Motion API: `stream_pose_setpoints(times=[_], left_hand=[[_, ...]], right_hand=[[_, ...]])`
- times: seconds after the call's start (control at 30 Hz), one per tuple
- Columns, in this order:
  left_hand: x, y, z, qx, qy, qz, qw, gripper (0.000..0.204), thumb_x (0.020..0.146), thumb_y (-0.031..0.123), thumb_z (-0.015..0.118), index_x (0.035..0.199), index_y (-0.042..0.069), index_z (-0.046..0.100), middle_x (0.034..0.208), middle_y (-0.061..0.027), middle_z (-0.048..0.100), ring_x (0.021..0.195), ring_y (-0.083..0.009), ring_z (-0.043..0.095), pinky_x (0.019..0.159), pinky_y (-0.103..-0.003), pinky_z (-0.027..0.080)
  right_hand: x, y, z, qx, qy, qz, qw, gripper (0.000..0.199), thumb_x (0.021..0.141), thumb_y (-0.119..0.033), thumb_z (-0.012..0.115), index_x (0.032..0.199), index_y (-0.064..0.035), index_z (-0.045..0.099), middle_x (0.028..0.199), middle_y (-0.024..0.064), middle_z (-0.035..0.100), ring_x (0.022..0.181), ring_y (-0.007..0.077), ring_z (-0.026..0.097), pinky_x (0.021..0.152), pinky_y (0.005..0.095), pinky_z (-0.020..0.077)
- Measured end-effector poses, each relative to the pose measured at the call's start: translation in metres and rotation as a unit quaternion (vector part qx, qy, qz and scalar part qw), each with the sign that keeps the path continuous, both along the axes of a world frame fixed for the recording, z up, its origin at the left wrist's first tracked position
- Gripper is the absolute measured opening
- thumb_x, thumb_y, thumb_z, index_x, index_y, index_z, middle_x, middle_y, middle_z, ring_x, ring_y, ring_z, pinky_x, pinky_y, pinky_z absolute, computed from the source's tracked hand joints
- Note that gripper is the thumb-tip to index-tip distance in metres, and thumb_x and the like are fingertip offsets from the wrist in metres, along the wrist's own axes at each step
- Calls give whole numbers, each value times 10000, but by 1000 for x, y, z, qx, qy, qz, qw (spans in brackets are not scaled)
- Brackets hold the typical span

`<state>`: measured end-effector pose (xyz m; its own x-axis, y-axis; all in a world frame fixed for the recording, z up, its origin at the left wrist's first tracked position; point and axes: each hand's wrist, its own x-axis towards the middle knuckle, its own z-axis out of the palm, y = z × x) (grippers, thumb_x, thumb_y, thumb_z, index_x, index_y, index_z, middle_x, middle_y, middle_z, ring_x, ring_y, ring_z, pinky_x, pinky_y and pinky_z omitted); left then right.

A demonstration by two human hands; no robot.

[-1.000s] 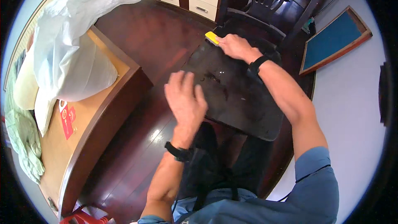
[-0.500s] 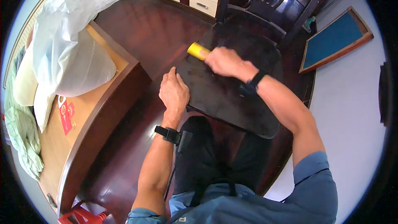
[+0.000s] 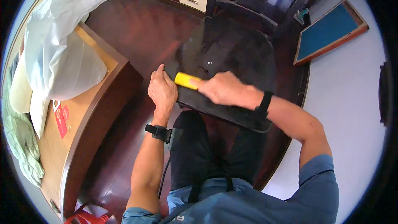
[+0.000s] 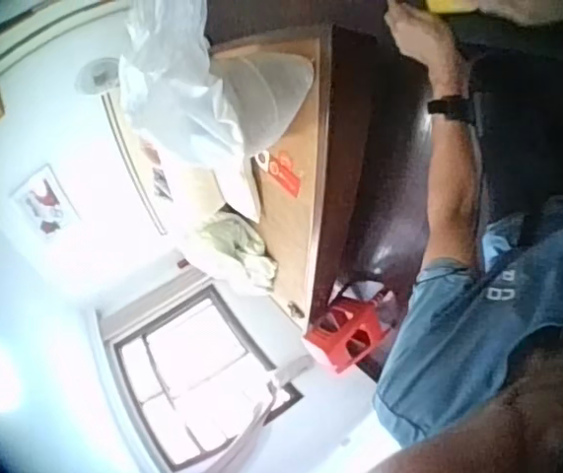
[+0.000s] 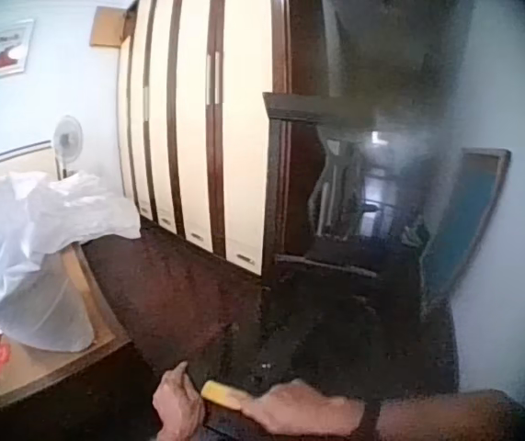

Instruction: The person scrubs a dark wooden floor with a yellow brush, then lifts a black chair to scrub its underside and legs, and returns to scrub the floor near a pink basin.

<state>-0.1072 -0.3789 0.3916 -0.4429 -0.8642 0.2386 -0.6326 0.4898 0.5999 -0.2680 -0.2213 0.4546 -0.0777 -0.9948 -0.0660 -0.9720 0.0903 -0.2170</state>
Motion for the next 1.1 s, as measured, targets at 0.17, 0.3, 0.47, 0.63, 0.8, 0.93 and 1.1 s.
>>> stream_pose_setpoints(times=[0.17, 0.3, 0.47, 0.63, 0.8, 0.93, 1.1], left_hand=[[-19, 7, -4, -12, 28, -23, 999, 353, 1040, 180, 503, 1317, 37, 668, 1185, -194, 694, 1105, -403, 665, 932, -490, 525], [-4, -1, -8, -24, 19, -11, 999, 352, 1040, 181, 504, 1315, 34, 667, 1190, -191, 695, 1111, -400, 662, 937, -485, 524], [-10, 4, -14, -40, 38, -26, 998, 358, 1044, 188, 503, 1325, 37, 665, 1197, -189, 696, 1112, -396, 664, 944, -480, 524], [-5, -2, -14, -29, 38, -13, 999, 357, 1057, 214, 496, 1344, 78, 659, 1214, -192, 695, 1106, -399, 662, 946, -485, 526], [-13, 4, -14, -40, 50, -28, 998, 354, 1047, 190, 503, 1323, 44, 669, 1191, -195, 696, 1101, -401, 663, 937, -480, 524], [-12, 2, -16, -39, 37, -21, 998, 352, 1056, 202, 499, 1343, 81, 662, 1192, -187, 698, 1094, -396, 666, 919, -479, 531], [-5, 3, -5, -18, 40, -11, 999, 359, 1046, 190, 499, 1330, 46, 666, 1201, -192, 695, 1109, -397, 663, 935, -481, 523]], right_hand=[[-117, 27, 1, -56, 134, -163, 976, 230, 997, -256, 539, 983, -147, 741, 812, 218, 711, 720, 430, 710, 597, 539, 575], [-38, 26, -19, -18, 31, -22, 999, 236, 975, -241, 546, 881, -117, 723, 778, 220, 715, 689, 417, 718, 600, 563, 589], [-81, 35, -2, -25, 69, -141, 987, 230, 1019, -265, 527, 1001, -125, 709, 779, 224, 684, 734, 448, 694, 625, 554, 562], [-46, 38, -21, -18, -43, -85, 995, 257, 1044, -295, 515, 1084, -161, 731, 792, 235, 669, 727, 463, 671, 644, 557, 537], [-87, 35, 0, -42, 56, -147, 987, 263, 1050, -293, 528, 1216, -179, 698, 843, 230, 699, 741, 455, 687, 629, 547, 554], [-67, 30, -9, -49, 13, -111, 992, 314, 1033, -295, 505, 935, -113, 740, 784, 212, 710, 703, 447, 705, 589, 559, 570], [-38, 45, -7, -38, 50, -64, 996, 232, 1021, -239, 512, 1086, -146, 715, 788, 216, 709, 681, 434, 708, 572, 570, 569]])
